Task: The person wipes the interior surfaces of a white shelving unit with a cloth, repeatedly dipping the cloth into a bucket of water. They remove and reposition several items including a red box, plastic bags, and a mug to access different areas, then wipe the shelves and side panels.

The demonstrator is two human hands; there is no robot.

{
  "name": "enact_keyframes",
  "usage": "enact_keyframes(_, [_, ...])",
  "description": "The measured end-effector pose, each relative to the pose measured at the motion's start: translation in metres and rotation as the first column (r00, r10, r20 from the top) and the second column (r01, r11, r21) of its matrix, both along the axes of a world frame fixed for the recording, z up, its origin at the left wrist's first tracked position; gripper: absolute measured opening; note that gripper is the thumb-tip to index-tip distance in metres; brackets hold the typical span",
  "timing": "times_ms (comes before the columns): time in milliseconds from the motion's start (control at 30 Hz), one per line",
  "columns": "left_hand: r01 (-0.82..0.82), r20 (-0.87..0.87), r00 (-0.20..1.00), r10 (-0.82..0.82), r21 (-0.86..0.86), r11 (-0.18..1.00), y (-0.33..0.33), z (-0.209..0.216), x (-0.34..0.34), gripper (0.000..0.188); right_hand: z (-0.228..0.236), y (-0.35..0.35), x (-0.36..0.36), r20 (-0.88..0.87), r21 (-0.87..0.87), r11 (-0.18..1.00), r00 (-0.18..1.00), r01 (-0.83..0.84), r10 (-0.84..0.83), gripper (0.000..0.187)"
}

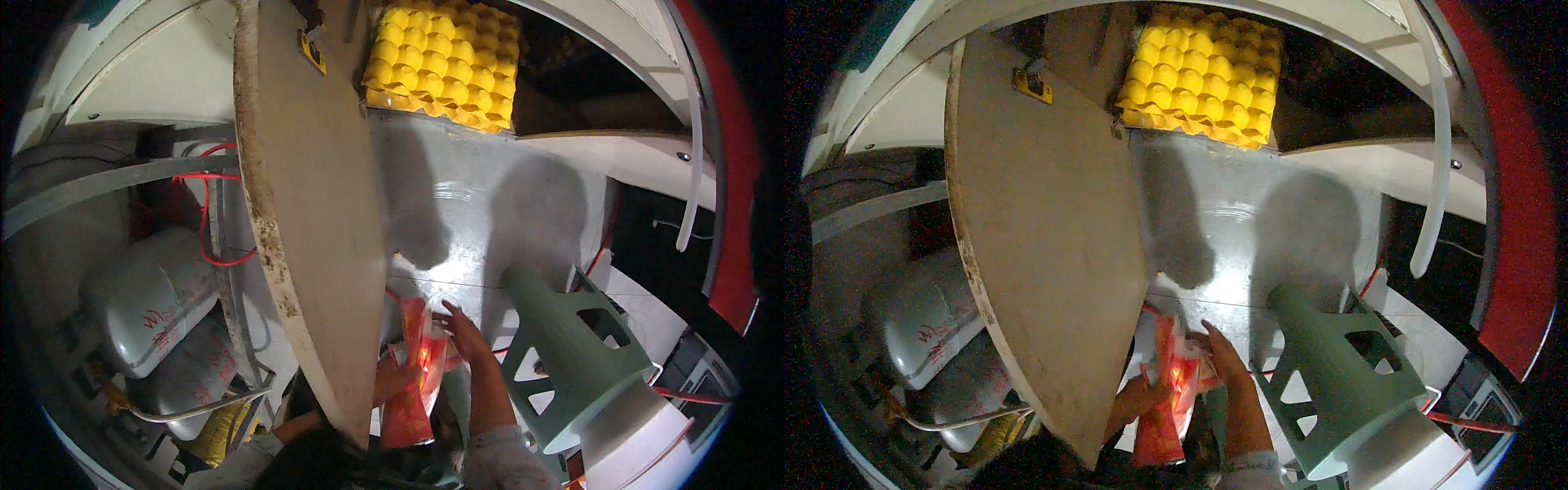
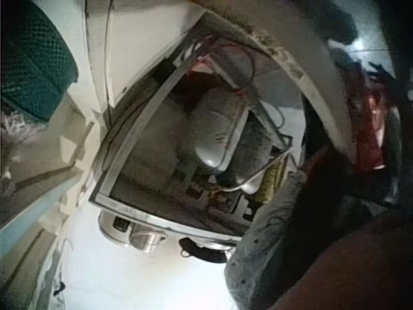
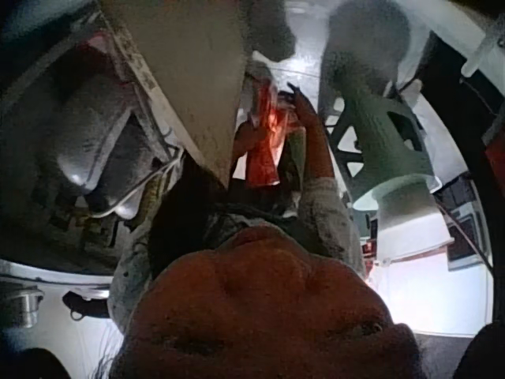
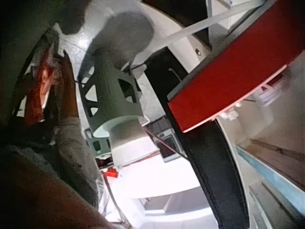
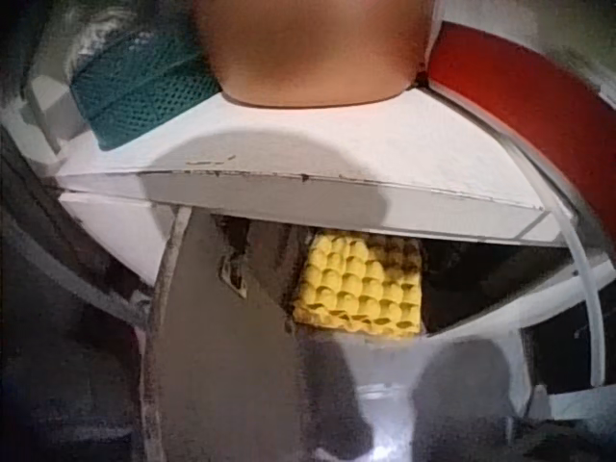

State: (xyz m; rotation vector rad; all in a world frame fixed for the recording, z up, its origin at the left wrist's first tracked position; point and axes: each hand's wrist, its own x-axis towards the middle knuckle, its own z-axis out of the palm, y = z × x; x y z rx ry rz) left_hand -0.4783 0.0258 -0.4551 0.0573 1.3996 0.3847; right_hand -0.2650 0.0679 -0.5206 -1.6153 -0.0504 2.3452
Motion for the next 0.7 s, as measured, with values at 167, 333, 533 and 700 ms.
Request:
enact_keyframes(167, [-0.002, 0.046, 0.999, 0.001, 0.025, 1.000, 0.001, -0.008, 0.012, 0.041, 0.045, -0.036, -0.003, -0.374, -0.035, 0.999, 0.927, 0.015, -0.027, 0.055])
enact_keyframes(333, [0.006, 0.075, 0.997, -0.010, 0.052, 0.999, 0.009, -0.009, 0.020, 0.042, 0.096, -0.007, -0.043, -0.066, 0.094, 0.995, 0.997, 0.042, -0.036, 0.054])
enact_keyframes(533, [0.001, 0.102, 0.995, -0.009, 0.078, 0.997, 0.019, -0.012, 0.019, 0.043, 0.101, 0.047, -0.007, 0.058, 0.185, 0.969, 0.986, -0.163, 0.155, 0.049])
enact_keyframes(700, [-0.006, 0.133, 0.991, -0.008, 0.100, 0.995, 0.021, -0.013, 0.019, 0.043, 0.021, 0.073, 0.063, 0.297, 0.388, 0.854, 0.924, -0.347, 0.240, 0.043])
